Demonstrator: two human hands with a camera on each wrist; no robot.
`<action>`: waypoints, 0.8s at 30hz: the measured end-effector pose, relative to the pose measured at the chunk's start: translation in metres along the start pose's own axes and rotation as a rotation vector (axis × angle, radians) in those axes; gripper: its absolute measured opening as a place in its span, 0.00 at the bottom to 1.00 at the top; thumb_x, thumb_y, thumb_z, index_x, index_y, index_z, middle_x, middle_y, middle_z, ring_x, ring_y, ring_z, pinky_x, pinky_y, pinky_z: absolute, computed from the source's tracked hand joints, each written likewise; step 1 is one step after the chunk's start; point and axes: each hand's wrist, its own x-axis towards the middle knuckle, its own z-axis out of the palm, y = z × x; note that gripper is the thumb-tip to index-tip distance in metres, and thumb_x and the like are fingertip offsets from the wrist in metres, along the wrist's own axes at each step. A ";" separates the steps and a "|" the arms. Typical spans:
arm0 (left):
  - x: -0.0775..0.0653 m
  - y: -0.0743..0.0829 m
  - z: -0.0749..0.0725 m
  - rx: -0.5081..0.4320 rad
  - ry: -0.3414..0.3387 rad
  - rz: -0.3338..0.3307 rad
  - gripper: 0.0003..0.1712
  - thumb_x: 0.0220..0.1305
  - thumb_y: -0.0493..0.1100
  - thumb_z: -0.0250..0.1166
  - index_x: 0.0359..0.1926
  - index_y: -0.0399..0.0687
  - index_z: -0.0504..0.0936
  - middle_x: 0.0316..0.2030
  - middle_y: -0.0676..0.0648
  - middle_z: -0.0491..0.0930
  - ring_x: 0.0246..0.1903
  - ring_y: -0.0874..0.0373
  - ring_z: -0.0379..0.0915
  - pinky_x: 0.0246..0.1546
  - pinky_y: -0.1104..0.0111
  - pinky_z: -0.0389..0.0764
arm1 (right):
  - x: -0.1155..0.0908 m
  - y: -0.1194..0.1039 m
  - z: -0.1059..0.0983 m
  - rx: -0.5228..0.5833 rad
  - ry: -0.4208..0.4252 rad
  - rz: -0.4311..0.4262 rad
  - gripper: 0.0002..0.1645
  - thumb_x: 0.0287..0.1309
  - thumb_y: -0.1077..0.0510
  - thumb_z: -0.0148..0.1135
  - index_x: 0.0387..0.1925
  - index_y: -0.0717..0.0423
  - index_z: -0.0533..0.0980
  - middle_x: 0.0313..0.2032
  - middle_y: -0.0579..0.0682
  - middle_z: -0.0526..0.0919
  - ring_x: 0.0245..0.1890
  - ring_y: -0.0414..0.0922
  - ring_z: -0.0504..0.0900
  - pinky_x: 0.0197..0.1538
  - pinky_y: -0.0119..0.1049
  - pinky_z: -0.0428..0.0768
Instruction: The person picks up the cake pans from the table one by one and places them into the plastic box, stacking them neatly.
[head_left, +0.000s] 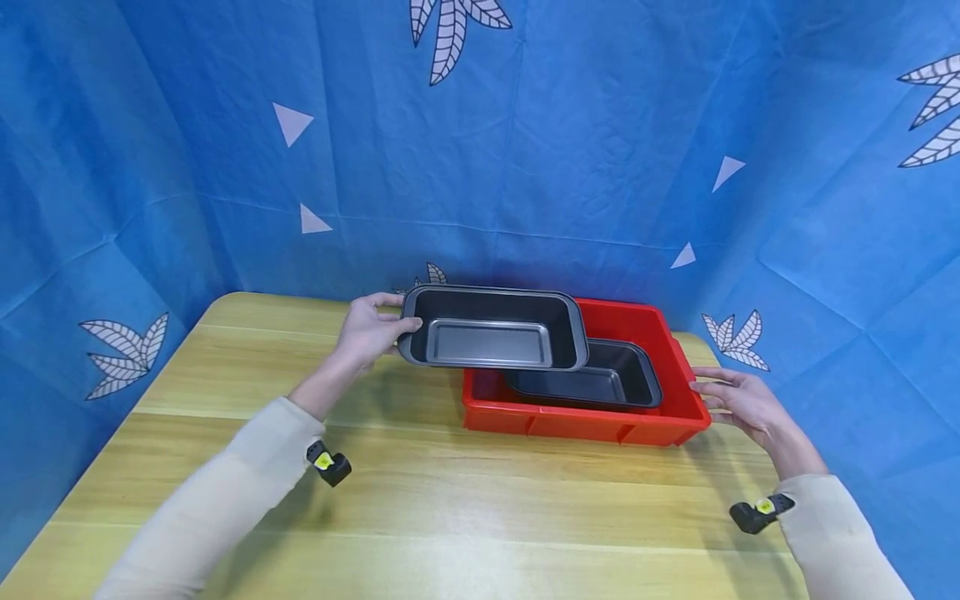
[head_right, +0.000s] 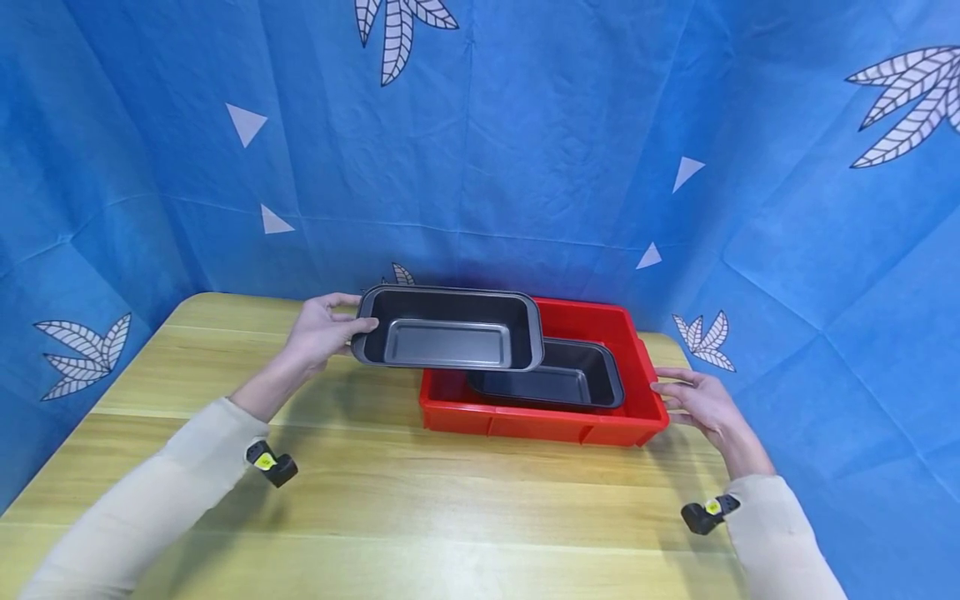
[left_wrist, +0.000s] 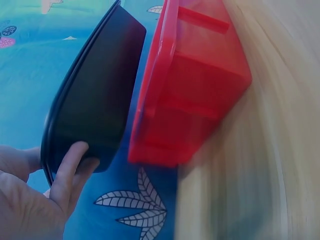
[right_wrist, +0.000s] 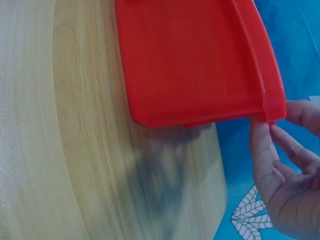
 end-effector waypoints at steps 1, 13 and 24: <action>0.001 0.000 0.002 -0.003 0.000 0.003 0.32 0.69 0.33 0.68 0.71 0.36 0.71 0.60 0.26 0.82 0.37 0.51 0.92 0.38 0.62 0.93 | 0.000 0.000 0.000 -0.003 -0.001 0.001 0.46 0.78 0.48 0.59 0.81 0.68 0.52 0.38 0.24 0.85 0.39 0.35 0.89 0.47 0.31 0.91; 0.008 0.001 0.030 -0.029 0.005 0.016 0.31 0.66 0.32 0.70 0.69 0.36 0.73 0.58 0.26 0.84 0.32 0.54 0.90 0.29 0.66 0.91 | -0.001 -0.001 0.001 -0.017 -0.003 0.008 0.46 0.77 0.47 0.59 0.81 0.68 0.52 0.38 0.25 0.85 0.40 0.36 0.89 0.47 0.31 0.91; 0.010 -0.004 0.064 -0.073 -0.006 0.016 0.28 0.65 0.30 0.71 0.65 0.36 0.77 0.53 0.27 0.86 0.31 0.50 0.91 0.31 0.60 0.92 | -0.001 -0.001 -0.001 -0.043 -0.007 0.035 0.47 0.78 0.46 0.57 0.82 0.65 0.50 0.39 0.24 0.82 0.42 0.34 0.87 0.50 0.32 0.90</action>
